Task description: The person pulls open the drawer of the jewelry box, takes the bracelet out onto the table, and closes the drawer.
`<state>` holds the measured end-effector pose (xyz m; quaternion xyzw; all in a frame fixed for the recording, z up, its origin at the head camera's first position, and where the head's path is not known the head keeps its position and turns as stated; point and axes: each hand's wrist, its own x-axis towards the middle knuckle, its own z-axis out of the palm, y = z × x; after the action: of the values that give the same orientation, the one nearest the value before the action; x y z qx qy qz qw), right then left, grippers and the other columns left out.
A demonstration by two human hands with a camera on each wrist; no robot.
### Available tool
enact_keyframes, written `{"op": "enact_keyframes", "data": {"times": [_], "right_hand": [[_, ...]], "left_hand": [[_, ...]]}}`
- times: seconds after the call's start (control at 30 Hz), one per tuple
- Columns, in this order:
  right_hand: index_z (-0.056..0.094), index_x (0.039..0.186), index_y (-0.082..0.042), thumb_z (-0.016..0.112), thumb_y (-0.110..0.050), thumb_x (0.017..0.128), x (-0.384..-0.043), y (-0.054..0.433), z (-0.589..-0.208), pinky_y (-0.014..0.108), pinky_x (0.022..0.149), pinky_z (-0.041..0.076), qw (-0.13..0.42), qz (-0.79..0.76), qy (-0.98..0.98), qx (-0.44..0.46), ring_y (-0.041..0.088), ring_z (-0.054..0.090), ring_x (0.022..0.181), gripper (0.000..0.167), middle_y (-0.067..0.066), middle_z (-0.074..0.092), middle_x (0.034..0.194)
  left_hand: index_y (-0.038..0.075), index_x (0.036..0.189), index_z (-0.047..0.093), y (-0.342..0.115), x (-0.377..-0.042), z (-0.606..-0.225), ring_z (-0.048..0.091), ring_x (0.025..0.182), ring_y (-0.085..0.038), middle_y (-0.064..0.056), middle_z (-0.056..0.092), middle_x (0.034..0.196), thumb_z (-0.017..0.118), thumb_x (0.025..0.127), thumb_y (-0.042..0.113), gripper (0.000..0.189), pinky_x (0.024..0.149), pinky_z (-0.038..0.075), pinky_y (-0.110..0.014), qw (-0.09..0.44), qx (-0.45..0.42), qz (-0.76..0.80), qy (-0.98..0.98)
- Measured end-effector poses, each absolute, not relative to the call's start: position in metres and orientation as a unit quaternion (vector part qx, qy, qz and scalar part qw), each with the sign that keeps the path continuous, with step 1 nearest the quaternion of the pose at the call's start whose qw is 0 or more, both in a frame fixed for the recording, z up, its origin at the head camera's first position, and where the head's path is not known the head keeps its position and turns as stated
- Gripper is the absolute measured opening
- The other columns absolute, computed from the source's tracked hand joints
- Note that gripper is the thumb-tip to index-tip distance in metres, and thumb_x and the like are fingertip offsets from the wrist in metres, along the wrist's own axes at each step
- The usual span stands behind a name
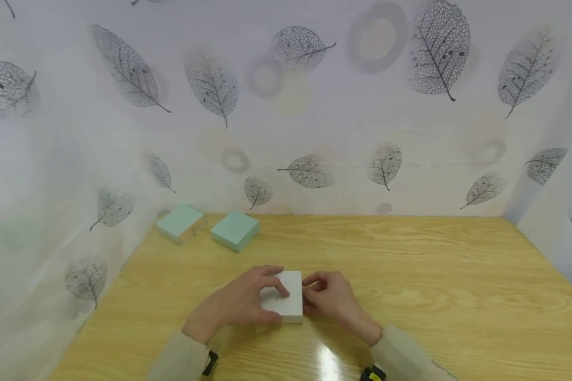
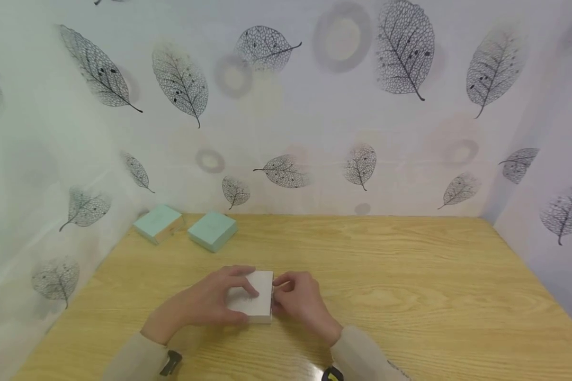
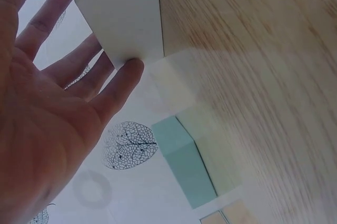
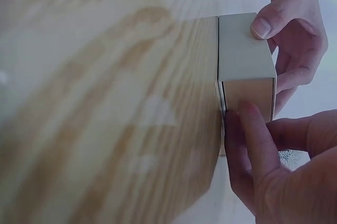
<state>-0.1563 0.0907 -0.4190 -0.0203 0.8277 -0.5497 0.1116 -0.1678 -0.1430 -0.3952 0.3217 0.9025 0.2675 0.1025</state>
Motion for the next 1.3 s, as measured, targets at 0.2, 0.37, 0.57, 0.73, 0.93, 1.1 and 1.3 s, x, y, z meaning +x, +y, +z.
{"op": "enact_keyframes", "data": {"times": [0.2, 0.37, 0.57, 0.73, 0.93, 1.1, 1.3], "right_hand": [[0.071, 0.110, 0.002, 0.067, -0.004, 0.092, -0.1578, 0.0911, -0.4178, 0.031, 0.067, 0.062, 0.118, -0.560, 0.820, -0.020, 0.016, 0.071, 0.078, 0.019, 0.011, 0.074, 0.091], [0.070, 0.110, 0.004, 0.066, -0.001, 0.092, -0.1569, 0.0923, -0.4170, 0.031, 0.065, 0.063, 0.128, -0.576, 0.807, -0.012, 0.016, 0.071, 0.074, 0.019, 0.014, 0.072, 0.089], [0.068, 0.112, 0.006, 0.064, 0.002, 0.091, -0.1568, 0.0931, -0.4161, 0.032, 0.068, 0.064, 0.130, -0.590, 0.797, 0.004, 0.018, 0.073, 0.076, 0.022, 0.016, 0.072, 0.092], [0.063, 0.125, 0.006, 0.066, 0.002, 0.090, -0.1571, 0.0934, -0.4159, 0.035, 0.071, 0.065, 0.134, -0.605, 0.785, 0.013, 0.020, 0.074, 0.079, 0.035, 0.018, 0.072, 0.100], [0.062, 0.128, 0.005, 0.067, 0.004, 0.090, -0.1572, 0.0937, -0.4157, 0.033, 0.070, 0.064, 0.147, -0.595, 0.790, 0.007, 0.018, 0.072, 0.074, 0.038, 0.017, 0.071, 0.096], [0.064, 0.126, 0.006, 0.066, 0.007, 0.090, -0.1584, 0.0930, -0.4144, 0.031, 0.067, 0.064, 0.145, -0.584, 0.798, -0.005, 0.016, 0.071, 0.071, 0.036, 0.015, 0.071, 0.091], [0.065, 0.125, 0.006, 0.063, 0.008, 0.090, -0.1576, 0.0923, -0.4151, 0.029, 0.064, 0.062, 0.140, -0.574, 0.807, -0.011, 0.014, 0.070, 0.067, 0.036, 0.013, 0.071, 0.087]], "left_hand": [[0.023, 0.110, 0.073, -0.1431, -0.1682, -0.3948, 0.046, 0.142, -0.040, -0.013, 0.049, 0.156, 0.086, 0.081, 0.034, 0.033, 0.113, 0.043, -0.061, 0.111, 0.315, 0.268, 0.903], [0.024, 0.113, 0.072, -0.1433, -0.1670, -0.3932, 0.046, 0.143, -0.040, -0.012, 0.049, 0.156, 0.086, 0.081, 0.034, 0.037, 0.113, 0.043, -0.060, 0.112, 0.312, 0.264, 0.906], [0.026, 0.127, 0.071, -0.1415, -0.1680, -0.3916, 0.048, 0.140, -0.036, -0.012, 0.049, 0.154, 0.085, 0.081, 0.033, 0.048, 0.110, 0.046, -0.058, 0.112, 0.325, 0.251, 0.905], [0.027, 0.126, 0.073, -0.1398, -0.1683, -0.3908, 0.048, 0.138, -0.033, -0.011, 0.049, 0.153, 0.085, 0.081, 0.034, 0.047, 0.109, 0.047, -0.055, 0.115, 0.327, 0.241, 0.907], [0.027, 0.125, 0.073, -0.1393, -0.1680, -0.3920, 0.048, 0.138, -0.033, -0.011, 0.050, 0.153, 0.085, 0.080, 0.035, 0.047, 0.109, 0.047, -0.054, 0.110, 0.330, 0.239, 0.907], [0.026, 0.125, 0.073, -0.1394, -0.1679, -0.3920, 0.048, 0.138, -0.034, -0.011, 0.049, 0.153, 0.085, 0.081, 0.034, 0.046, 0.110, 0.047, -0.055, 0.110, 0.328, 0.240, 0.907], [0.026, 0.126, 0.073, -0.1396, -0.1675, -0.3913, 0.046, 0.140, -0.034, -0.010, 0.048, 0.154, 0.084, 0.082, 0.034, 0.046, 0.112, 0.045, -0.056, 0.115, 0.324, 0.240, 0.908]]}}
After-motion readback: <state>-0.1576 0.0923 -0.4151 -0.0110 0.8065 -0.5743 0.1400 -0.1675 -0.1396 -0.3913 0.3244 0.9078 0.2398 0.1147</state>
